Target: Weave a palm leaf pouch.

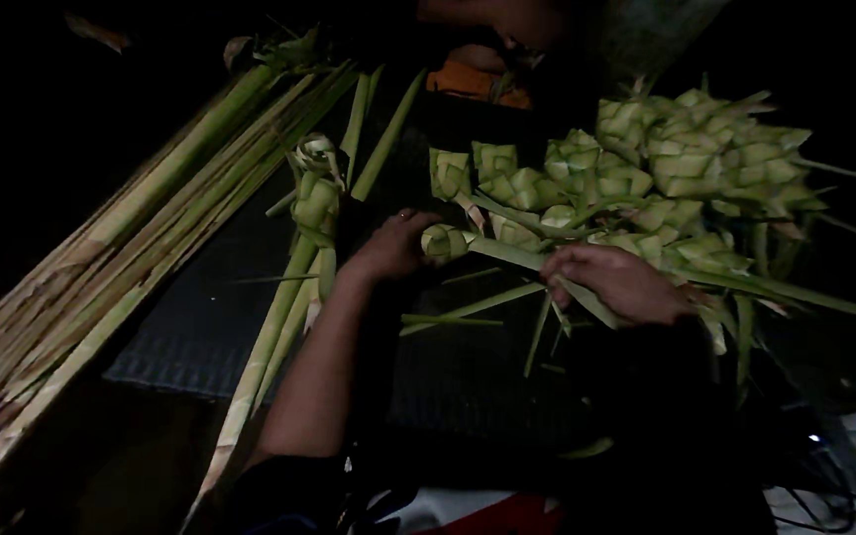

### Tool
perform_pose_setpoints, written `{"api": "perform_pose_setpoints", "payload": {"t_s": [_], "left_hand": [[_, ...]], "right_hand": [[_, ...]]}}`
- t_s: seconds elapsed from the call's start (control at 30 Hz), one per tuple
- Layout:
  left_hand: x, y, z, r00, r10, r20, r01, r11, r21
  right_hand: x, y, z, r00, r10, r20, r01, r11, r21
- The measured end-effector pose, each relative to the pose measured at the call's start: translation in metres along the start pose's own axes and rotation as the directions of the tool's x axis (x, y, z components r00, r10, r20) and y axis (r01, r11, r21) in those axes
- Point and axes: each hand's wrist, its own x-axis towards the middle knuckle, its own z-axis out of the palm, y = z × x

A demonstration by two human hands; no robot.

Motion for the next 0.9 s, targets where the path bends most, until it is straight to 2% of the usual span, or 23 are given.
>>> {"api": "perform_pose_setpoints", "payload": {"t_s": [0.07,0.1,0.17,0.23,0.3,0.33,0.37,0.43,0.47,0.5,0.53,0.6,0.63,0.67,0.73,0.77,0.9], "left_hand": [[-0.003,-0.006,-0.004,0.999,0.041,0.034,-0.041,0.999,-0.006],[-0.005,-0.007,-0.005,0.997,0.041,0.059,-0.041,0.999,-0.001],[-0.007,-0.003,-0.007,0.995,0.024,0.098,-0.026,0.999,0.023],[-0.009,0.002,-0.008,0.992,-0.002,0.125,-0.002,0.999,0.035],[-0.008,0.008,-0.006,0.992,-0.004,0.127,-0.004,0.998,0.056],[-0.008,0.011,-0.004,0.993,0.001,0.122,-0.011,0.997,0.074],[-0.007,0.014,-0.002,0.994,0.008,0.113,-0.019,0.995,0.095],[-0.004,0.017,0.001,0.995,0.036,0.093,-0.046,0.994,0.098],[-0.003,0.017,0.002,0.995,0.049,0.085,-0.056,0.995,0.083],[-0.002,0.015,0.004,0.994,0.069,0.079,-0.075,0.995,0.073],[-0.001,0.012,0.007,0.993,0.094,0.068,-0.098,0.993,0.060],[-0.001,0.009,0.007,0.992,0.115,0.046,-0.117,0.992,0.039],[-0.002,0.008,0.007,0.993,0.108,0.038,-0.109,0.994,0.030],[-0.002,0.009,0.006,0.995,0.099,0.027,-0.099,0.995,0.020],[0.001,0.006,0.008,0.994,0.108,0.006,-0.108,0.994,0.015],[0.002,0.004,0.010,0.994,0.106,-0.004,-0.106,0.994,0.015],[0.003,0.013,0.014,0.996,0.045,-0.081,-0.045,0.999,0.002]], "right_hand": [[-0.016,0.019,-0.015,0.962,-0.248,0.117,0.222,0.955,0.194],[-0.022,0.027,-0.016,0.925,-0.361,0.117,0.314,0.901,0.300],[-0.032,0.039,-0.017,0.868,-0.494,0.054,0.420,0.787,0.452],[-0.037,0.040,-0.024,0.859,-0.509,0.050,0.430,0.772,0.468],[-0.037,0.037,-0.032,0.868,-0.490,0.080,0.376,0.755,0.538],[-0.038,0.034,-0.026,0.882,-0.471,-0.031,0.399,0.708,0.583],[-0.036,0.034,-0.018,0.841,-0.497,-0.212,0.531,0.688,0.495],[-0.023,0.032,-0.007,0.695,-0.484,-0.532,0.685,0.669,0.287],[-0.013,0.029,-0.004,0.636,-0.459,-0.620,0.698,0.685,0.209],[-0.005,0.027,-0.001,0.616,-0.421,-0.666,0.686,0.702,0.191],[0.003,0.025,0.003,0.644,-0.378,-0.665,0.650,0.729,0.214],[0.017,0.022,0.018,0.797,-0.243,-0.553,0.432,0.870,0.240],[0.024,0.022,0.028,0.876,-0.141,-0.460,0.260,0.943,0.206],[0.031,0.021,0.039,0.927,-0.036,-0.374,0.088,0.988,0.124],[0.052,0.020,0.059,0.944,0.120,-0.307,-0.130,0.991,-0.012],[0.061,0.021,0.066,0.940,0.165,-0.299,-0.183,0.982,-0.035],[0.066,0.022,0.077,0.939,0.164,-0.303,-0.189,0.981,-0.054]]}}
